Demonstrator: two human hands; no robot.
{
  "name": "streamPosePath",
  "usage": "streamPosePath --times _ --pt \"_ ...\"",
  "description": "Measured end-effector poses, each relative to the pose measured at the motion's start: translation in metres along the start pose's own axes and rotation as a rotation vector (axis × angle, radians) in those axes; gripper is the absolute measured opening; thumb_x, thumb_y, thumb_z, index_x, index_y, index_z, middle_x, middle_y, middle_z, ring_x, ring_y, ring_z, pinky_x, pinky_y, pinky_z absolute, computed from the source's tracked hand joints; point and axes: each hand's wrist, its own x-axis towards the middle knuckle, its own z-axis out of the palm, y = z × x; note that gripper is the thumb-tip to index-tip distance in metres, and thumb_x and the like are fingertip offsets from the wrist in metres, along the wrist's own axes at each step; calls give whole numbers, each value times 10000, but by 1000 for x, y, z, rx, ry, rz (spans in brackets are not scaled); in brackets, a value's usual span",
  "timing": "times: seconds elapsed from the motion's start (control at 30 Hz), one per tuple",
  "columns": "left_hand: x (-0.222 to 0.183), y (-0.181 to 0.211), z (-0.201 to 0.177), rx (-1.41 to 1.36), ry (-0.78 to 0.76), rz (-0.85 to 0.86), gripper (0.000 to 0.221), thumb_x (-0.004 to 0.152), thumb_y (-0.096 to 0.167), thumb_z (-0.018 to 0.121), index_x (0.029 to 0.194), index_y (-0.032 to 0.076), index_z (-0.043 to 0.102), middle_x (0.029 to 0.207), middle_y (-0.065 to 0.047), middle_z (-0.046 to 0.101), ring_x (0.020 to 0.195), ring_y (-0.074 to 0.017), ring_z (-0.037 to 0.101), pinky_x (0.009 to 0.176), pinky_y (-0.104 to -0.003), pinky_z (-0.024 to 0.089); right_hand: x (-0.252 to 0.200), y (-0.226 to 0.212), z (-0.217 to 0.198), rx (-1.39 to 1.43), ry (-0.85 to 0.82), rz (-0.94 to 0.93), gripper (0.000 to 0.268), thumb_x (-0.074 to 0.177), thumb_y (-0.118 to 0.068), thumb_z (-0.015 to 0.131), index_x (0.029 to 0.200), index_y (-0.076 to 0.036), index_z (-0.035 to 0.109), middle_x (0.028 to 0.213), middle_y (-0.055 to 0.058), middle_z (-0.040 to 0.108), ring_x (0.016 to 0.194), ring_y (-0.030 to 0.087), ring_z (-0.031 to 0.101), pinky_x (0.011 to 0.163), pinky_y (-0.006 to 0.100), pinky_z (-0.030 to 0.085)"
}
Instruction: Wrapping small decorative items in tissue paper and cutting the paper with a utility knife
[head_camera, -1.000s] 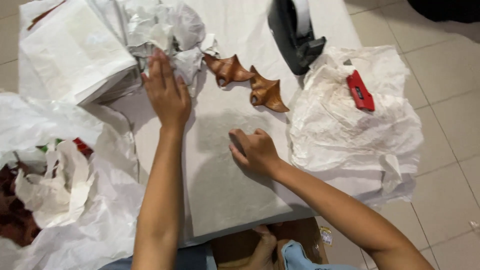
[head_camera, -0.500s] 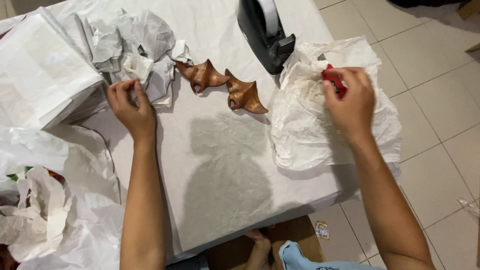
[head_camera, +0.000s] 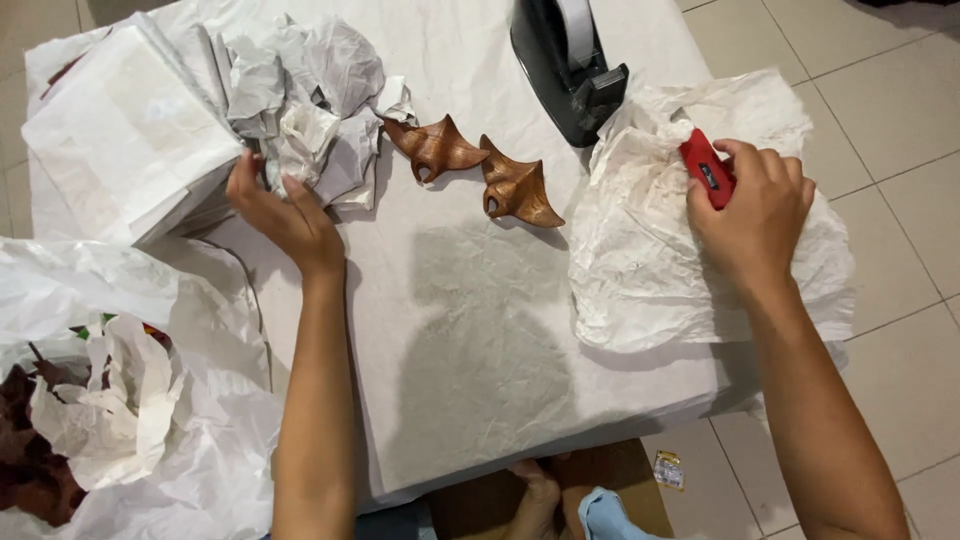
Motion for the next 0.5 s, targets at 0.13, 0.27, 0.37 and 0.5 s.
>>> streamPosePath --times 0.13,0.27,0.37,0.5 --pt "-20 18 12 185 38 145 461 1064 180 459 1494 123 304 1438 -98 406 1343 -251 438 1157 -433 411 -3 -6 -7 132 83 10 420 990 -188 701 1372 -21 650 1182 188 671 1048 371 586 902 509 408" --pt "-87 83 20 -141 -212 -15 347 940 19 573 1274 87 508 1118 -97 570 988 -242 552 914 -376 464 -8 -18 -30 365 164 105 302 1071 -137 623 1331 15 643 1193 201 663 1030 345 600 875 465 443" --pt "-136 152 28 -313 -508 -254 221 930 105 587 1148 93 622 1046 -84 658 889 -245 627 819 -357 495 -12 -29 -46 682 195 310 259 1077 -138 591 1317 -44 618 1138 117 642 1032 221 619 850 336 504" --pt "-151 231 35 -248 -643 -234 361 961 412 621 871 64 582 707 -83 574 691 -281 571 659 -425 403 -16 -37 -59 968 231 533 209 1070 -219 566 1259 -148 622 1166 58 683 870 92 634 865 219 555"
